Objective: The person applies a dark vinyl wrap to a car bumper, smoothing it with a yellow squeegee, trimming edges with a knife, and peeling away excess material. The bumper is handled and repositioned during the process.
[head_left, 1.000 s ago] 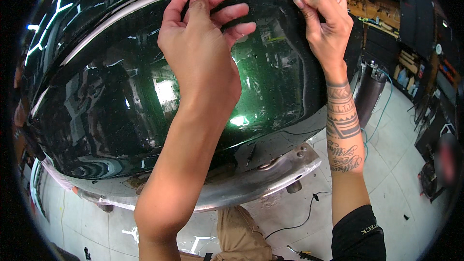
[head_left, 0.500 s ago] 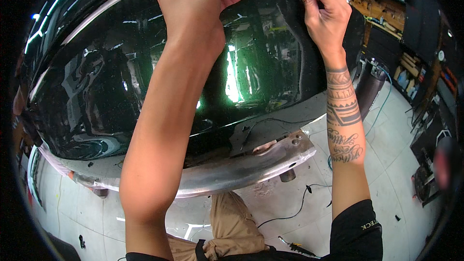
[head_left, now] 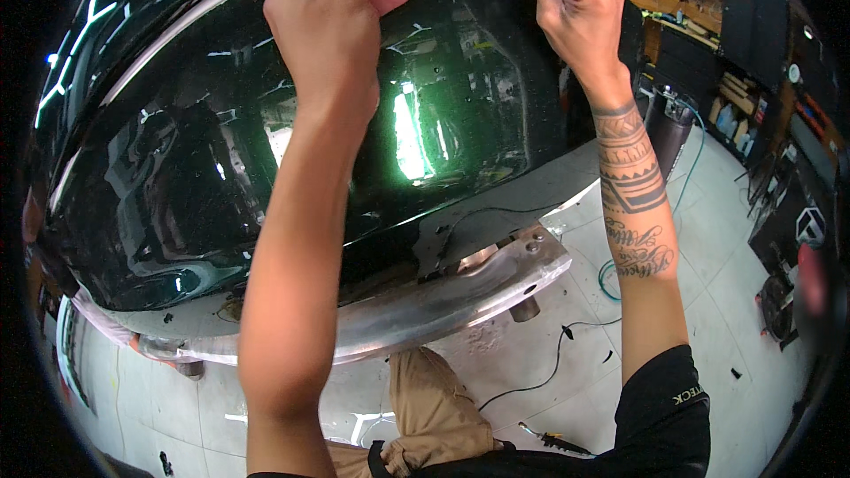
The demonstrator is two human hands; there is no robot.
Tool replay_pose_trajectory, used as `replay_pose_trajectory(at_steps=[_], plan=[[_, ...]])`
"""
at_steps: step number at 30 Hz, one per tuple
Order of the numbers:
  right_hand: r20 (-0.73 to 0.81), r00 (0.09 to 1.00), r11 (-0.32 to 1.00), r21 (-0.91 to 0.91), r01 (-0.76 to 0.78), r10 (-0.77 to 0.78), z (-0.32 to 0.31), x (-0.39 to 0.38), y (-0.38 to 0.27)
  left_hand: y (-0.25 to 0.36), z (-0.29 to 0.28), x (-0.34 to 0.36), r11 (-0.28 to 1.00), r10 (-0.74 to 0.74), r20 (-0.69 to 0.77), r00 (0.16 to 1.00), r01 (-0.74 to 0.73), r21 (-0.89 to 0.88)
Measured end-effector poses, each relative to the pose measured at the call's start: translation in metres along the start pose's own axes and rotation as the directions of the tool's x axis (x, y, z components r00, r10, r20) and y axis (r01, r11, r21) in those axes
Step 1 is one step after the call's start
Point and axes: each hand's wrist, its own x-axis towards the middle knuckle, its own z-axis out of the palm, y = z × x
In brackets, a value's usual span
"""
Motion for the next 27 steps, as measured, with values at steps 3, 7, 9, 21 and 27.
replay_pose_trajectory(at_steps=[3, 7, 9, 21, 27], plan=[[0.033, 0.998, 0.995, -0.083, 0.049, -0.047, -0.009, 0.010, -0.007, -0.012, 0.001, 0.002, 0.983, 0.184, -0.098, 0.978, -0.185, -0.002], [0.014, 0.998, 0.994, -0.098, 0.058, -0.057, -0.009, 0.010, -0.008, 0.005, 0.039, -0.015, 0.989, 0.145, -0.314, 0.938, -0.144, 0.027], [-0.009, 1.000, 1.000, -0.013, 0.008, -0.008, -0.003, 0.004, -0.004, 0.005, 0.035, -0.016, 0.991, 0.103, -0.267, 0.958, -0.122, -0.054], [-0.070, 0.998, 1.000, -0.028, 0.001, -0.003, 0.015, -0.011, 0.002, -0.007, 0.003, 0.001, 0.999, 0.049, -0.127, 0.991, -0.050, -0.002], [-0.100, 0.995, 0.999, -0.037, 0.000, -0.003, 0.019, -0.015, 0.009, 0.000, -0.009, -0.005, 0.999, -0.035, -0.031, 0.999, 0.035, 0.002]])
